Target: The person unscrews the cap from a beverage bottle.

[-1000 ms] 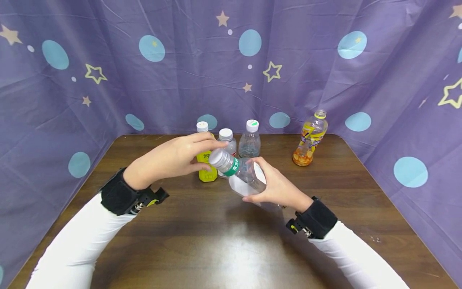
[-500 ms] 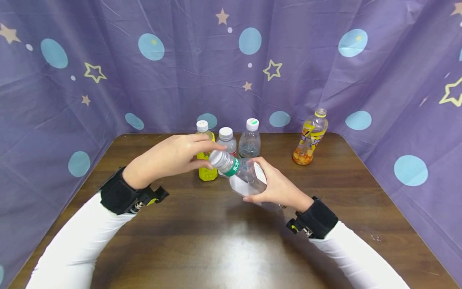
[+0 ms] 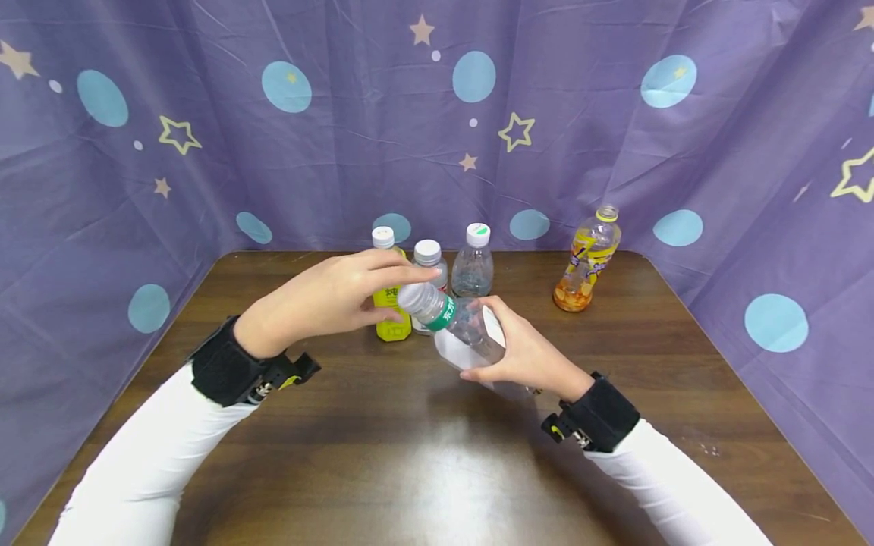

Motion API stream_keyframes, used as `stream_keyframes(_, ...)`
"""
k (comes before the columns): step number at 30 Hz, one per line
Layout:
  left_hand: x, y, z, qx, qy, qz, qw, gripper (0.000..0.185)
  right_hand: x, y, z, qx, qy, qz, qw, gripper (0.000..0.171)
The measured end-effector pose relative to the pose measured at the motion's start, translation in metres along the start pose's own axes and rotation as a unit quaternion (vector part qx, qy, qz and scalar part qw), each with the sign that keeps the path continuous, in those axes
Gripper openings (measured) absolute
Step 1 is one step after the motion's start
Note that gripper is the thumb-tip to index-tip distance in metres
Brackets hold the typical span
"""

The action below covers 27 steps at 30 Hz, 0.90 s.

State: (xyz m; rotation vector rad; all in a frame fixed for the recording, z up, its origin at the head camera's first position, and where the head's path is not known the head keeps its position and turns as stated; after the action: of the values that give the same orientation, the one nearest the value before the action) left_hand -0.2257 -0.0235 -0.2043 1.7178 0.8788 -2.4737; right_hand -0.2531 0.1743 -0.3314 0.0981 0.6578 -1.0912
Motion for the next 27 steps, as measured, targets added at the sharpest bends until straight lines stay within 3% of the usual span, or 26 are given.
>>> stream_keyframes(7,-0.001,0.001,-0.002,0.019,-0.015,-0.032,0.9992,0.046,0.0,0.0,0.0,0.01,-0.009,0.002,1.0,0.09)
stream_keyframes(17,0.001,0.002,0.005,-0.025,-0.021,0.011,0.9994,0.045,0.001,-0.001,0.0,0.004,-0.009,0.005,1.0,0.09)
stream_keyframes(19,-0.005,0.003,0.006,-0.028,-0.021,-0.018,0.9992,0.045,0.001,-0.001,0.0,0.002,-0.01,0.003,1.0,0.09)
stream_keyframes(21,-0.018,0.007,0.01,-0.039,-0.02,-0.079,0.9959,0.045,0.001,0.0,0.001,0.0,-0.008,-0.001,1.0,0.09)
stream_keyframes(23,-0.034,0.016,0.019,-0.066,-0.018,-0.168,0.9834,0.044,0.0,0.0,0.001,0.0,-0.01,-0.005,1.0,0.09)
stream_keyframes(24,-0.043,0.023,0.026,-0.089,-0.016,-0.219,0.9715,0.043,0.0,0.001,0.001,0.001,-0.011,-0.006,1.0,0.089)
stream_keyframes(27,-0.063,0.05,0.057,-0.193,-0.011,-0.342,0.9197,0.043,0.0,0.001,0.002,0.002,-0.011,-0.006,1.0,0.09)
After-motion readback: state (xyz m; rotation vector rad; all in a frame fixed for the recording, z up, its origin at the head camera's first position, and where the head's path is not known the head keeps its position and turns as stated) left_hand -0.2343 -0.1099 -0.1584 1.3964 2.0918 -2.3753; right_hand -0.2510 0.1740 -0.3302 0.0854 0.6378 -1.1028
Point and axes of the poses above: each hand's wrist, its own y-axis away from the middle knuckle, its own x-axis out of the palm, z = x × y, the point moved 7 cm from there along -y, towards the middle knuckle, and after that the axes turned 13 degrees about -y, right-handed, at the moved point
